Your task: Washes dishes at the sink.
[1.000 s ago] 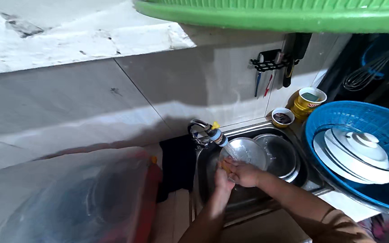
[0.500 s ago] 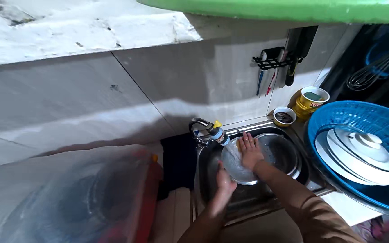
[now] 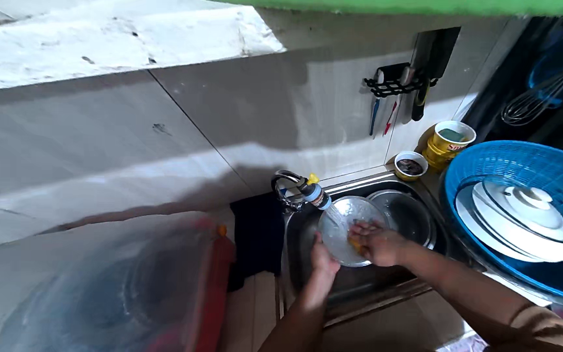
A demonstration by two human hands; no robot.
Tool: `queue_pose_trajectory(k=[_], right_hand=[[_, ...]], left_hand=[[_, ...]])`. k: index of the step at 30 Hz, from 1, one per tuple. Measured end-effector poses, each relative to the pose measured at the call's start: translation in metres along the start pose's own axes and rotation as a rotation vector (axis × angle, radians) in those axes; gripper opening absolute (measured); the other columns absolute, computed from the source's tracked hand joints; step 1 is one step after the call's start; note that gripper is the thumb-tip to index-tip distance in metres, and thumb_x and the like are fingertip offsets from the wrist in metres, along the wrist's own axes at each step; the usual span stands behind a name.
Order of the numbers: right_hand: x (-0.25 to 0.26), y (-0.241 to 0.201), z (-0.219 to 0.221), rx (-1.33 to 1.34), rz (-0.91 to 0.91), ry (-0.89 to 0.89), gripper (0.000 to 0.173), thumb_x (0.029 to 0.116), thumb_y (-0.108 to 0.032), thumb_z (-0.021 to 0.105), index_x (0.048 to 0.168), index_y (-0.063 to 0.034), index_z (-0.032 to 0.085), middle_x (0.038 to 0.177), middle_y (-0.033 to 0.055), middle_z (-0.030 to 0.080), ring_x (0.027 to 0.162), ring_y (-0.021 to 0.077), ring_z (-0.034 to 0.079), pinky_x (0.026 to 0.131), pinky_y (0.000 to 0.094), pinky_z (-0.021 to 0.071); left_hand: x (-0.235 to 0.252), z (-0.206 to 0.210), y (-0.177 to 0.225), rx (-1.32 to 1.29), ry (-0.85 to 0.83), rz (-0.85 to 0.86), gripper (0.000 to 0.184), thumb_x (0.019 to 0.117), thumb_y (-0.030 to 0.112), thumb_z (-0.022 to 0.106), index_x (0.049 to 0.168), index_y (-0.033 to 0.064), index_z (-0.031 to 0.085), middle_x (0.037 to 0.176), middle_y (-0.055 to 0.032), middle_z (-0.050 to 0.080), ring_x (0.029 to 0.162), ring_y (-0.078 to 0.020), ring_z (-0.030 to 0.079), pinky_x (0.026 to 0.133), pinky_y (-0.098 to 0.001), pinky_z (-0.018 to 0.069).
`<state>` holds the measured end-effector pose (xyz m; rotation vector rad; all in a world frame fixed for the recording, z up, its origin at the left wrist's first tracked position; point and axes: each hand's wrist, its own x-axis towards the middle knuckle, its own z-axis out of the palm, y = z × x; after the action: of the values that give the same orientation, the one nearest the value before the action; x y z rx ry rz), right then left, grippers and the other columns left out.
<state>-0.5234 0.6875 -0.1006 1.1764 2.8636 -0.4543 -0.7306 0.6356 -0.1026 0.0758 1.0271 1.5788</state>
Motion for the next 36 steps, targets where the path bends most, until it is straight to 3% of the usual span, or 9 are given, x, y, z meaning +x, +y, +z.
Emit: queue_pose_trajectory(k=[4, 8, 11, 14, 17, 23, 28, 32, 36], right_hand=[[0.015, 0.021, -0.026, -0.114, 0.222, 0.123, 0.08, 0.0924, -0.059, 0.05, 0.163, -0.0328, 0.025, 0.174, -0.0032, 0.007, 0.16, 0.0305, 0.001, 0.119, 0.0779, 0.003], [0.068, 0.003, -0.012, -0.129, 0.353, 0.269, 0.087, 0.0922, -0.053, 0.05, 0.166, -0.0248, 0.015, 0.175, 0.0032, 0.0, 0.16, 0.0334, 0.0, 0.12, 0.0756, 0.0081], [0.097, -0.021, 0.004, -0.046, 0.364, 0.339, 0.11, 0.0791, -0.06, 0.063, 0.167, -0.0194, 0.01, 0.174, 0.0057, -0.001, 0.159, 0.0355, -0.003, 0.118, 0.078, 0.0013], [0.095, -0.056, 0.007, 0.141, 0.229, 0.316, 0.084, 0.0957, -0.062, 0.047, 0.166, -0.0261, 0.018, 0.174, 0.0012, 0.006, 0.16, 0.0287, 0.001, 0.125, 0.0677, 0.0048], [0.082, -0.086, 0.002, 0.197, 0.015, 0.122, 0.067, 0.1023, -0.047, 0.046, 0.164, -0.0325, 0.023, 0.174, 0.0008, 0.011, 0.157, 0.0286, 0.022, 0.122, 0.0613, 0.0306], [0.064, -0.097, 0.006, 0.214, -0.151, -0.014, 0.068, 0.1008, -0.065, 0.037, 0.159, -0.029, 0.038, 0.172, -0.0028, 0.021, 0.16, 0.0252, 0.011, 0.129, 0.0537, 0.0133], [0.042, -0.116, -0.014, 0.197, -0.204, -0.031, 0.07, 0.0908, -0.061, 0.062, 0.148, -0.0219, 0.051, 0.166, 0.0047, 0.035, 0.156, 0.0287, 0.024, 0.127, 0.0521, 0.0229], [0.023, -0.14, -0.021, 0.257, -0.191, -0.012, 0.061, 0.0888, -0.027, 0.073, 0.146, -0.0219, 0.051, 0.156, 0.0093, 0.047, 0.126, 0.033, 0.062, 0.102, 0.0573, 0.0531], [0.008, -0.155, -0.018, 0.434, -0.047, 0.016, 0.07, 0.0916, -0.015, 0.068, 0.155, -0.0283, 0.042, 0.153, 0.0087, 0.051, 0.109, 0.0327, 0.07, 0.092, 0.0567, 0.0581]], left_hand=[[-0.001, 0.002, -0.002, 0.041, 0.036, 0.035, 0.064, 0.1067, 0.06, 0.03, 0.14, 0.0119, 0.054, 0.126, -0.0149, 0.068, 0.114, -0.0303, 0.067, 0.094, -0.0594, 0.056], [-0.002, 0.001, -0.002, 0.031, 0.016, 0.03, 0.065, 0.1066, 0.061, 0.029, 0.142, 0.0127, 0.053, 0.128, -0.0145, 0.067, 0.116, -0.0301, 0.066, 0.095, -0.059, 0.0556], [-0.001, -0.001, -0.003, 0.008, -0.007, 0.018, 0.065, 0.1073, 0.06, 0.026, 0.142, 0.012, 0.053, 0.129, -0.0155, 0.067, 0.116, -0.0304, 0.066, 0.095, -0.0593, 0.0551], [0.003, -0.007, -0.003, -0.034, -0.063, -0.01, 0.067, 0.107, 0.061, 0.022, 0.136, 0.0108, 0.057, 0.121, -0.0152, 0.069, 0.11, -0.0297, 0.067, 0.092, -0.0583, 0.0557], [0.012, -0.018, -0.007, -0.07, -0.098, -0.01, 0.059, 0.107, 0.057, 0.027, 0.125, 0.012, 0.061, 0.111, -0.0103, 0.071, 0.102, -0.025, 0.068, 0.086, -0.0533, 0.0565], [-0.016, -0.017, 0.028, -0.089, 0.036, 0.011, 0.055, 0.108, 0.053, 0.03, 0.119, 0.0088, 0.06, 0.097, -0.0107, 0.07, 0.083, -0.0198, 0.069, 0.069, -0.0408, 0.0592], [-0.05, -0.006, 0.075, 0.151, 0.182, 0.14, 0.05, 0.1092, 0.046, 0.039, 0.14, 0.0086, 0.052, 0.125, -0.0144, 0.065, 0.11, -0.0259, 0.066, 0.091, -0.0526, 0.0569], [-0.069, 0.009, 0.103, 0.224, 0.19, 0.198, 0.047, 0.1103, 0.04, 0.039, 0.135, 0.0037, 0.054, 0.117, -0.014, 0.067, 0.102, -0.0228, 0.068, 0.085, -0.0466, 0.0586], [-0.077, 0.023, 0.109, 0.333, 0.186, 0.198, 0.048, 0.1098, 0.042, 0.041, 0.136, 0.005, 0.056, 0.118, -0.0155, 0.067, 0.102, -0.025, 0.068, 0.085, -0.0494, 0.0584]])
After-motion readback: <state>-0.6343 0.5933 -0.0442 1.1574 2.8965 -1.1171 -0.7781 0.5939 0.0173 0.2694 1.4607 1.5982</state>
